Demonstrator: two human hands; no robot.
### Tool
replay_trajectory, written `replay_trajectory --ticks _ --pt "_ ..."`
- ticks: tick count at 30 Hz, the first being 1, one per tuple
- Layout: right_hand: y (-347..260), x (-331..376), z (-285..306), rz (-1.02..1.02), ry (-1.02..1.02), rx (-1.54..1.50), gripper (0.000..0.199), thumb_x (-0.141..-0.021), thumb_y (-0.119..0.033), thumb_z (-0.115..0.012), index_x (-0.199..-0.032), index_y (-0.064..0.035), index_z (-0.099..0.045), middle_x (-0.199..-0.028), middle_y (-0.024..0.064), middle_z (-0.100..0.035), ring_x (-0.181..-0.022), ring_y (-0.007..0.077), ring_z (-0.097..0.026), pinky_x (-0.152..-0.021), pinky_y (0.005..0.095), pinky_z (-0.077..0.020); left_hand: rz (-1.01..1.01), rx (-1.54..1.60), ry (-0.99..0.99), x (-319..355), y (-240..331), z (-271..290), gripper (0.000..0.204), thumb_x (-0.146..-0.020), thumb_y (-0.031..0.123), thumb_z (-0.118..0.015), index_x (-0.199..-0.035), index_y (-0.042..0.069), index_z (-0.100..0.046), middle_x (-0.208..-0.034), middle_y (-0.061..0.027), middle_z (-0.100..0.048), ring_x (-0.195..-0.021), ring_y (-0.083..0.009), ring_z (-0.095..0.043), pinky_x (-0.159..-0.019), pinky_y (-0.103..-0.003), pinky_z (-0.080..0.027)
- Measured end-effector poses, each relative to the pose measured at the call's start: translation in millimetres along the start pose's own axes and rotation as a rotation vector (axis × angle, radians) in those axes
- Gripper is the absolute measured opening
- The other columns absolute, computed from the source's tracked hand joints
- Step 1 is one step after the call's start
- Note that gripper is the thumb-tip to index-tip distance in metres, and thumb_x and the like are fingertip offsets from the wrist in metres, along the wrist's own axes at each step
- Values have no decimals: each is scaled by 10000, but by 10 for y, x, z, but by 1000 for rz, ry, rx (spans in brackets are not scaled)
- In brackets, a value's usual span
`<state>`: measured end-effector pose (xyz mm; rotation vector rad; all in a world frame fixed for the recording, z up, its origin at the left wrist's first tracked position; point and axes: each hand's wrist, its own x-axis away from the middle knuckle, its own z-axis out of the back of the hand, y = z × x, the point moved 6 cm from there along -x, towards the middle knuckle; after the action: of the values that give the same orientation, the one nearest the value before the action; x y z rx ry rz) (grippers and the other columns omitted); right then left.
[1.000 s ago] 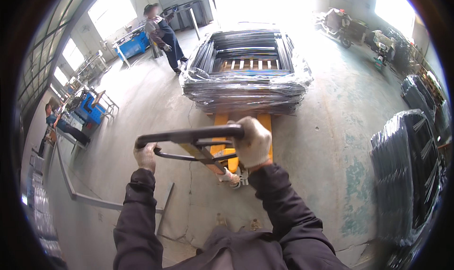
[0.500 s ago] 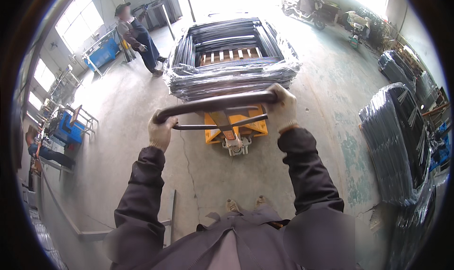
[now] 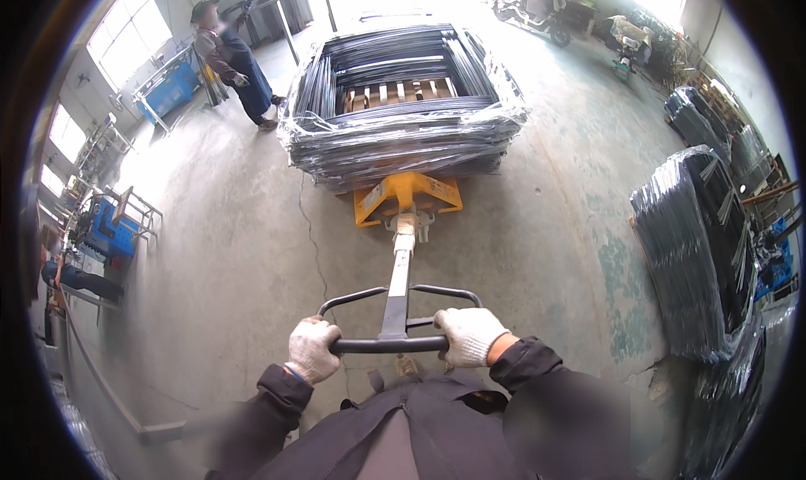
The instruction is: The person wraps a pallet of metal rods with plastic film, writes on a label at a desk, and then uses a pallet jack to move the wrapped pallet. Finally, the person picks up several metal rods and places them into a cutting machine.
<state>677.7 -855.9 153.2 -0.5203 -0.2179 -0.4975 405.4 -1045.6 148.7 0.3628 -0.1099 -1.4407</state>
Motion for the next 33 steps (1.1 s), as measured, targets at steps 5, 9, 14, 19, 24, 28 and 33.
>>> replay_trajectory --ticks 5,9,14,19,24,28,33 --pt "218 -218 -704 56 -29 -30 473 -901 -205 -874 -1313 -23 -729 -1203 224 -812 -1132 452 -805 -994 505 -651 126 -167 -414 123 -102 -737 171 -801 200 -815 -955 153 -872 -917 -118 -839 -970 -364 -813 -969 -494 -636" --pt "577 -246 -1745 75 -130 -14 882 -908 -182 -789 -1721 32 -519 -1740 311 -576 -1466 471 -695 -1211 549 -593 198 -128 -778 435 -69 -1613 270 -886 252 -780 -1102 186 -929 -1057 -130 -902 -1072 -361 -874 -978 -496 -676" --pt "664 -46 -2579 -44 -594 0 403 -1063 -335 -688 -1358 -105 -841 -1347 241 -848 -1224 453 -837 -1049 579 -660 198 6 -950 863 235 -2098 339 -914 329 -773 -1185 192 -926 -1119 -163 -899 -1088 -400 -869 -990 -521 -679" --pt "572 -33 -860 13 -455 -12 299 -898 -284 -808 -1145 -148 -909 -1141 220 -877 -1115 428 -852 -970 552 -670 59 28 -490 125 473 -981 191 -864 249 -796 -1013 152 -866 -954 -145 -835 -891 -391 -836 -850 -509 -667" --pt "524 -197 551 -69 25 91 200 -889 -249 -786 -1035 -155 -885 -1002 182 -877 -985 411 -863 -901 538 -679 1 -21 66 -678 499 -61 125 -727 117 -798 -846 140 -769 -843 -120 -735 -750 -402 -739 -717 -524 -598" --pt "317 181 -739 -92 -185 77 241 -953 -266 -727 -1077 -136 -886 -996 208 -884 -975 422 -879 -878 567 -685 21 -94 -207 157 549 -745 61 -804 189 -786 -822 168 -732 -837 -97 -725 -719 -323 -755 -699 -483 -573" --pt "232 399 -2179 30 -432 -82 275 -988 -301 -738 -1128 -143 -913 -1091 215 -887 -1051 442 -865 -932 568 -675 105 -93 -809 1215 517 -1916 169 -916 239 -763 -1031 163 -861 -1036 -126 -836 -956 -332 -850 -962 -493 -644"
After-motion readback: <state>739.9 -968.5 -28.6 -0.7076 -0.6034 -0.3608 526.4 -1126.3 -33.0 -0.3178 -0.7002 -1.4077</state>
